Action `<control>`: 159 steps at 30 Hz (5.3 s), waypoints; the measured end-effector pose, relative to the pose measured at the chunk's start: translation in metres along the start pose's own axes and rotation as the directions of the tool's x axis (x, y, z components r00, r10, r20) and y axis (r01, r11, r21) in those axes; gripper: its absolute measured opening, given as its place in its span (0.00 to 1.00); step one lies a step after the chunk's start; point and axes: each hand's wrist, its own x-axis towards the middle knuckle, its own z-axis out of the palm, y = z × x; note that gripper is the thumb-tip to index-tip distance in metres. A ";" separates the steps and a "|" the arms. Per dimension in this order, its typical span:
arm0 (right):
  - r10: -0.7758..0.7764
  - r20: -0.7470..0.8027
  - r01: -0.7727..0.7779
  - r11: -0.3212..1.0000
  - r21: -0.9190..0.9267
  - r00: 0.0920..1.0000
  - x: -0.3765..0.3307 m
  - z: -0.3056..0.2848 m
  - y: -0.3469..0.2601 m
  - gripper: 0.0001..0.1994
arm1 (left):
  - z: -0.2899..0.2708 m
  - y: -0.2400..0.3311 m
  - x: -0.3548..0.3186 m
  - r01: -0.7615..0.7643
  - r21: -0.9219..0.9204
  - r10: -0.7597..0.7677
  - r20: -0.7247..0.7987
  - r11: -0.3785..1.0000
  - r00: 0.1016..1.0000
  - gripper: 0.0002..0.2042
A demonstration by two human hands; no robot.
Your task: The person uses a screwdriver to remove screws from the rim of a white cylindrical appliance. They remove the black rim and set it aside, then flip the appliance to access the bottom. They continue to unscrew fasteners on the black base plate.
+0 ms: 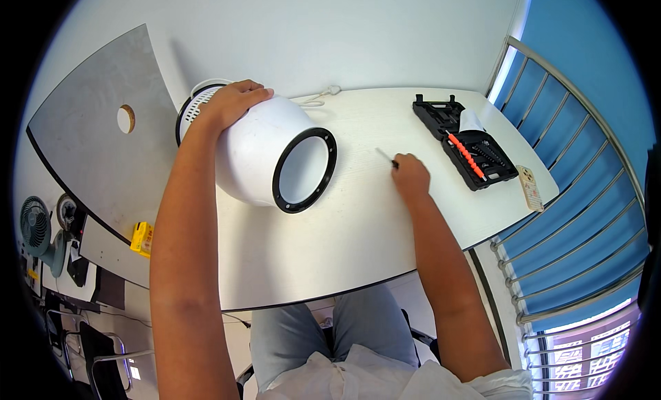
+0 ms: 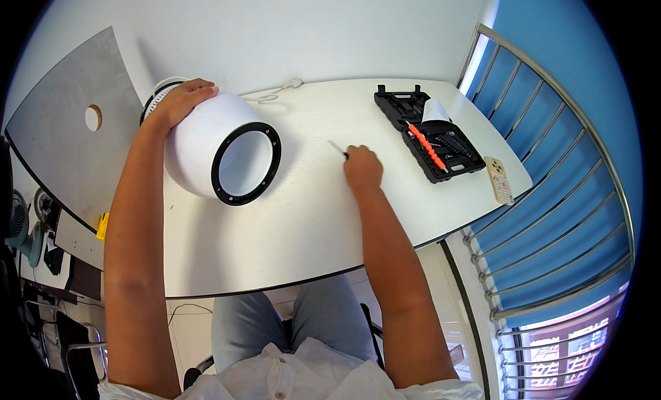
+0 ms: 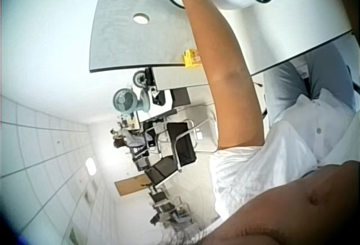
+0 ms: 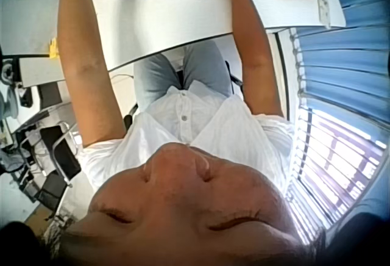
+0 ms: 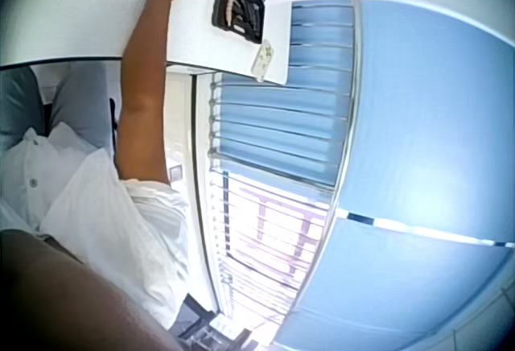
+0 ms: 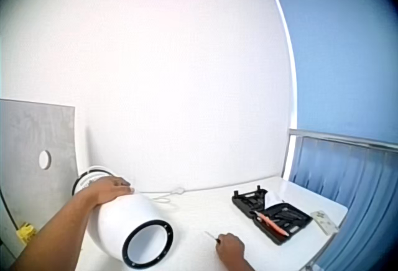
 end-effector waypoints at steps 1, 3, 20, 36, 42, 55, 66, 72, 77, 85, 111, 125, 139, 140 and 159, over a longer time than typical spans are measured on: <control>0.066 -0.023 -0.066 0.998 -0.019 0.998 0.003 0.000 0.008 0.05 | -0.001 0.000 -0.001 -0.005 0.001 0.005 -0.001 1.000 1.000 0.31; 0.157 -0.036 -0.158 0.987 -0.029 0.987 0.006 -0.002 0.016 0.06 | -0.002 0.002 -0.003 0.001 0.004 -0.001 0.003 1.000 1.000 0.31; -0.030 0.209 -0.161 0.536 0.829 0.977 -0.042 -0.068 -0.039 0.08 | -0.003 0.007 -0.002 0.031 -0.014 -0.030 0.037 0.999 0.999 0.30; -0.264 0.131 0.082 0.665 0.742 0.956 -0.140 -0.066 -0.115 0.06 | -0.001 -0.001 0.001 0.021 0.012 -0.021 0.019 1.000 1.000 0.31; -0.269 0.121 0.099 0.680 0.727 0.956 -0.143 -0.066 -0.117 0.06 | 0.001 -0.004 0.003 0.020 0.035 -0.020 -0.006 0.999 1.000 0.31; -0.244 0.357 -0.152 0.595 0.789 0.901 -0.132 -0.079 -0.122 0.12 | 0.000 -0.005 0.002 0.018 0.032 -0.018 0.001 0.999 1.000 0.32; -0.218 0.185 0.105 0.869 0.483 0.958 -0.147 -0.095 -0.142 0.09 | 0.002 -0.010 0.007 0.001 0.054 0.000 -0.009 0.999 1.000 0.33; -0.229 -0.041 0.229 0.915 0.333 0.973 -0.155 -0.085 -0.153 0.09 | 0.002 -0.015 0.009 -0.014 0.088 0.015 -0.009 0.996 1.000 0.33; -0.260 -0.072 0.261 0.829 0.494 0.963 -0.150 -0.070 -0.137 0.07 | -0.002 -0.002 -0.003 0.027 0.198 -0.022 -0.031 0.980 0.999 0.34; -0.395 0.710 -0.804 -0.151 0.575 0.583 -0.124 -0.066 -0.105 0.09 | -0.008 0.004 -0.021 0.009 0.193 -0.001 -0.042 0.981 0.999 0.32; -0.551 0.723 -0.888 -0.076 0.454 0.417 -0.126 -0.063 -0.100 0.11 | -0.003 -0.011 -0.008 0.004 0.186 0.006 -0.054 0.983 0.999 0.36; -0.372 0.429 -0.161 0.572 0.805 0.823 -0.128 -0.078 -0.120 0.09 | -0.002 -0.011 -0.004 0.002 0.081 0.001 -0.041 0.997 0.999 0.34; -0.680 -0.338 0.696 0.712 -0.092 0.651 -0.140 -0.069 -0.129 0.08 | -0.004 -0.008 0.004 0.022 0.006 -0.022 0.031 1.000 0.999 0.33; -0.720 -0.348 0.727 0.672 -0.138 0.600 -0.135 -0.071 -0.126 0.08 | -0.004 -0.008 0.004 0.017 0.013 -0.017 0.032 1.000 0.999 0.33; -0.515 0.764 -0.820 0.183 0.541 0.389 -0.100 -0.081 -0.117 0.11 | -0.006 -0.011 0.007 0.053 0.073 -0.053 0.006 0.996 0.999 0.33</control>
